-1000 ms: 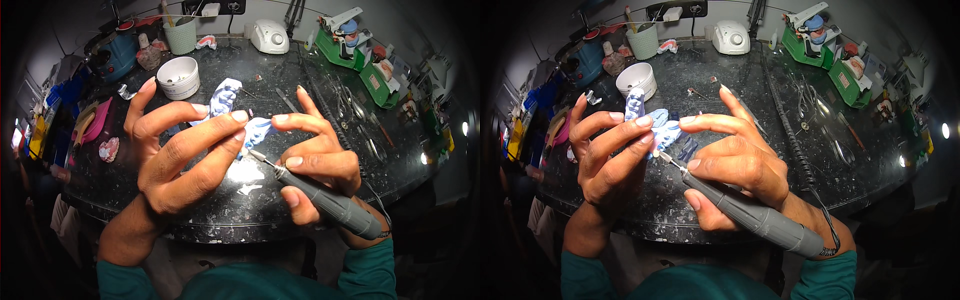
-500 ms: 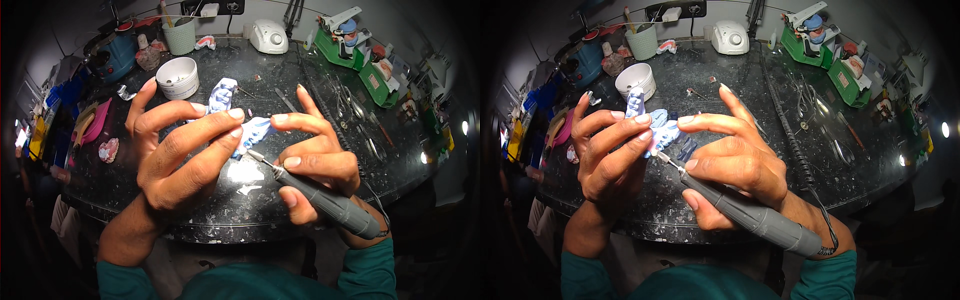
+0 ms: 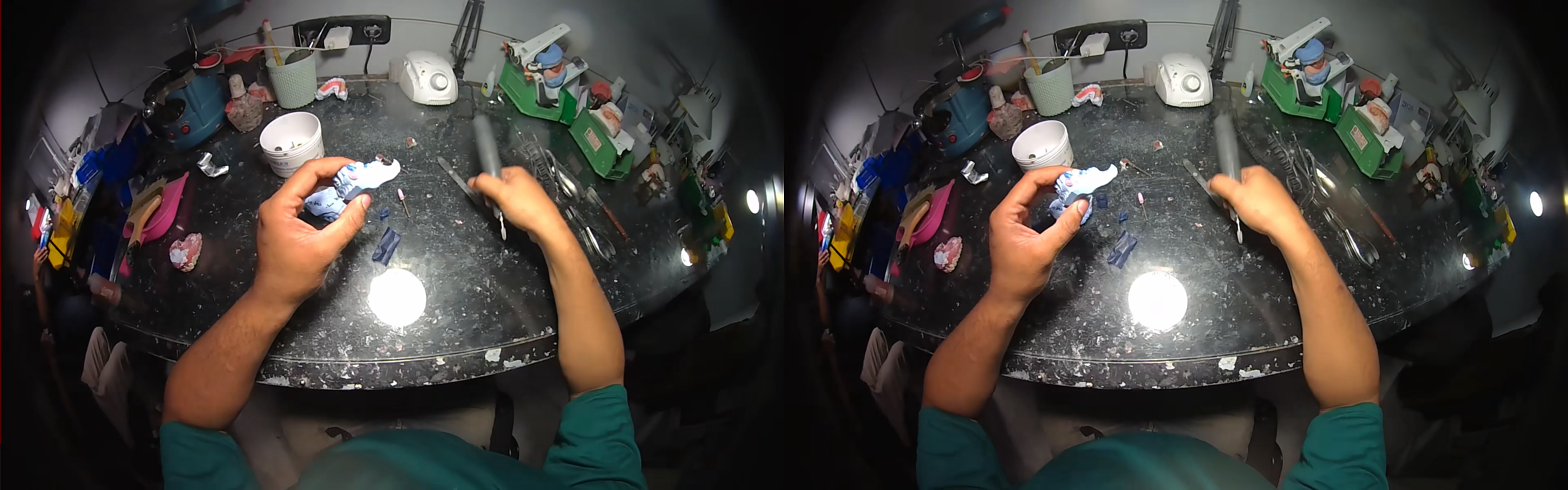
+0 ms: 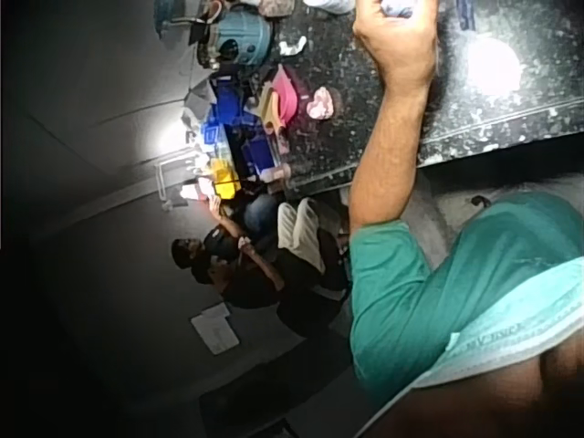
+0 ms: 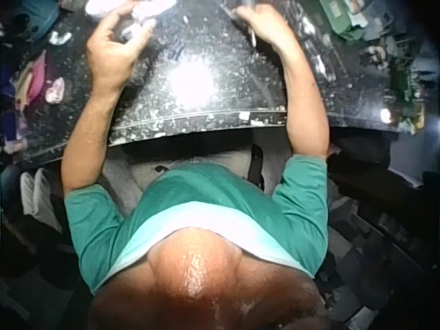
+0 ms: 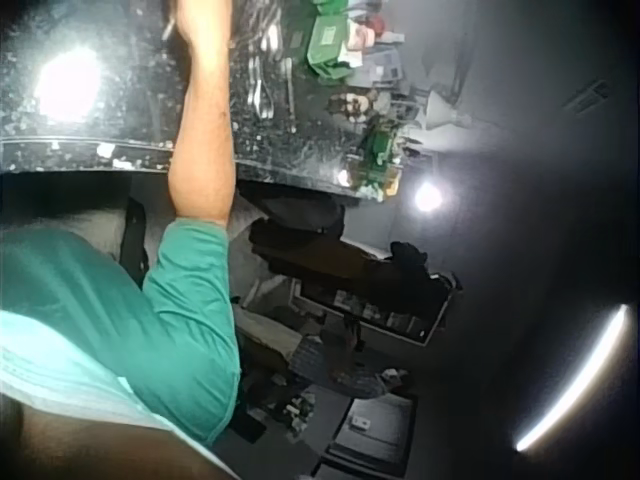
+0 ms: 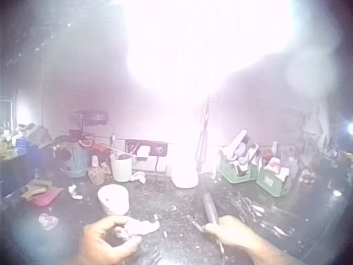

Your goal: The person uses a rotary tool to grind and smooth the surface of a blue dental mold held in their left hand. They periodically stop to inspect the mold, rotate it to access different areas, and wipe the surface with a blue cloth. The person also handles a second mold piece, fitting it against the first to check alignment.

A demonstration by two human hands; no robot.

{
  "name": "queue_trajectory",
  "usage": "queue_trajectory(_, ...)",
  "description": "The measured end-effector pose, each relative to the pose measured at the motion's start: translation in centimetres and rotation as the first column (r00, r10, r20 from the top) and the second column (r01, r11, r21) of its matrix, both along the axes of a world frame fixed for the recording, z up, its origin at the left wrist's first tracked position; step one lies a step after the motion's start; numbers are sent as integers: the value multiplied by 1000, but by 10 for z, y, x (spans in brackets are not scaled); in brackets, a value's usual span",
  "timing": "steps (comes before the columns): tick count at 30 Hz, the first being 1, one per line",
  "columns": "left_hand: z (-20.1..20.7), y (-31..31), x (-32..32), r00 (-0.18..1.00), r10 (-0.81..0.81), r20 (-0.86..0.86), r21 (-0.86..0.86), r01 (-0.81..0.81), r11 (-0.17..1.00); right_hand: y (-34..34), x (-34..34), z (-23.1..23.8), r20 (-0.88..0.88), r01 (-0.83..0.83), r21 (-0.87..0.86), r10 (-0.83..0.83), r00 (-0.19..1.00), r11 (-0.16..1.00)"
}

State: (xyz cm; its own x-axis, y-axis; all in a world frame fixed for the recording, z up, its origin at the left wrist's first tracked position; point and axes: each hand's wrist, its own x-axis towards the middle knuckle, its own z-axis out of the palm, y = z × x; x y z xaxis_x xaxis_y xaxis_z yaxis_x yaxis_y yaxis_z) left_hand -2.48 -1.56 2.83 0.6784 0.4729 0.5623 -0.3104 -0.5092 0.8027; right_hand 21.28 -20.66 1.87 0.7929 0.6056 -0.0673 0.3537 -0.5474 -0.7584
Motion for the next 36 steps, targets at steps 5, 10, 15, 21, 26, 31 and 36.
queue_trajectory(5, -3, 6, -4, 999, -28, -17, 60, 29, 998, 10, -27, 14, 12, -119, -232, 125, 992, 965)
queue_trajectory(10, -8, 10, -1, 997, -52, 60, 223, 38, 974, 15, -46, 8, 158, -180, -358, 249, 955, 916)
queue_trajectory(15, -6, 9, -3, 998, -65, 20, 234, 59, 970, 16, -46, 19, 197, -80, -449, 186, 962, 890)
queue_trajectory(21, 0, -3, -5, 999, -50, -6, 117, 50, 992, 12, -43, 9, 327, -18, -426, 172, 929, 905)
queue_trajectory(26, -2, -2, -4, 994, -108, -26, 2, 108, 994, 11, -41, 9, 364, -3, -407, 165, 917, 913)
queue_trajectory(31, -6, 3, -1, 984, -157, 88, -231, 174, 957, 16, -60, 21, 593, -49, -22, 52, 804, 999)
queue_trajectory(36, -11, -5, 2, 917, -380, 122, -485, 390, 783, 25, -93, 15, 886, -742, 241, 170, 431, 625)
